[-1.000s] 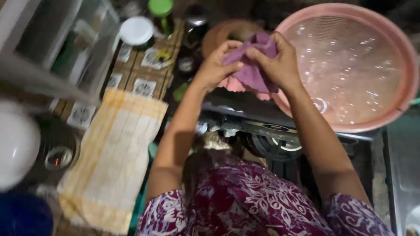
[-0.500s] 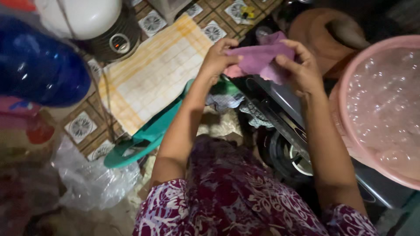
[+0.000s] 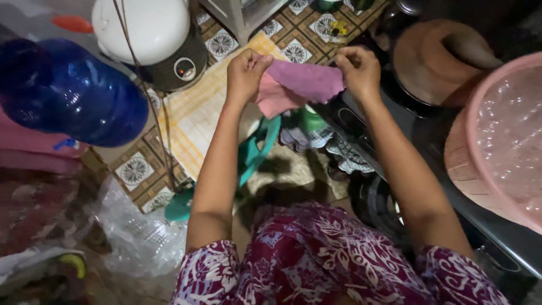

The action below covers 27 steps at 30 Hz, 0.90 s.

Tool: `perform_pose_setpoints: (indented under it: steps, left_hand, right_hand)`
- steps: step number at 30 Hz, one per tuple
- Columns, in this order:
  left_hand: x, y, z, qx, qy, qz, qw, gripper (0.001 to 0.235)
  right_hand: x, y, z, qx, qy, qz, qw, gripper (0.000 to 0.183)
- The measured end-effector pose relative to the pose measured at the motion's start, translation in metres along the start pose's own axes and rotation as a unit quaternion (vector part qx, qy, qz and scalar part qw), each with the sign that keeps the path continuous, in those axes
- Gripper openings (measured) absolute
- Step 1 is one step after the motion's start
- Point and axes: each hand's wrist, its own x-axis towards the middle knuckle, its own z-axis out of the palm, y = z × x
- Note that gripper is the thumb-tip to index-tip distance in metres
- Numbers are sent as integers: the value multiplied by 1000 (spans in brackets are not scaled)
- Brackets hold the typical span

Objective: The person washes clear plastic bottles in a kitchen sink using a pink cloth and a green scrubber. They wipe the exterior of each bottle, place them in a pink colander, and then scrub the interior of two bottles with the green scrubber under running water.

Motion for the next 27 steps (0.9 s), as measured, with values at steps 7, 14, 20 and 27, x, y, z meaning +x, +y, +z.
perform_pose_setpoints:
  steps: [7, 14, 20, 27]
  left_hand:
    - [22, 44, -17, 88, -126, 124, 980, 37]
    - [41, 48, -101, 148, -246, -55, 956, 29]
    - [40, 44, -129, 212, -203, 35, 955, 18]
    - [50, 20, -124, 252, -184, 79, 947, 19]
  right_hand:
    - [-18, -47, 99, -104, -96, -336, 931, 52]
    - [7, -20, 142, -123, -197, -206, 951, 27]
    - [19, -25, 167, 50, -239, -116, 963, 14]
    - [23, -34, 204, -158, -201, -217, 942, 26]
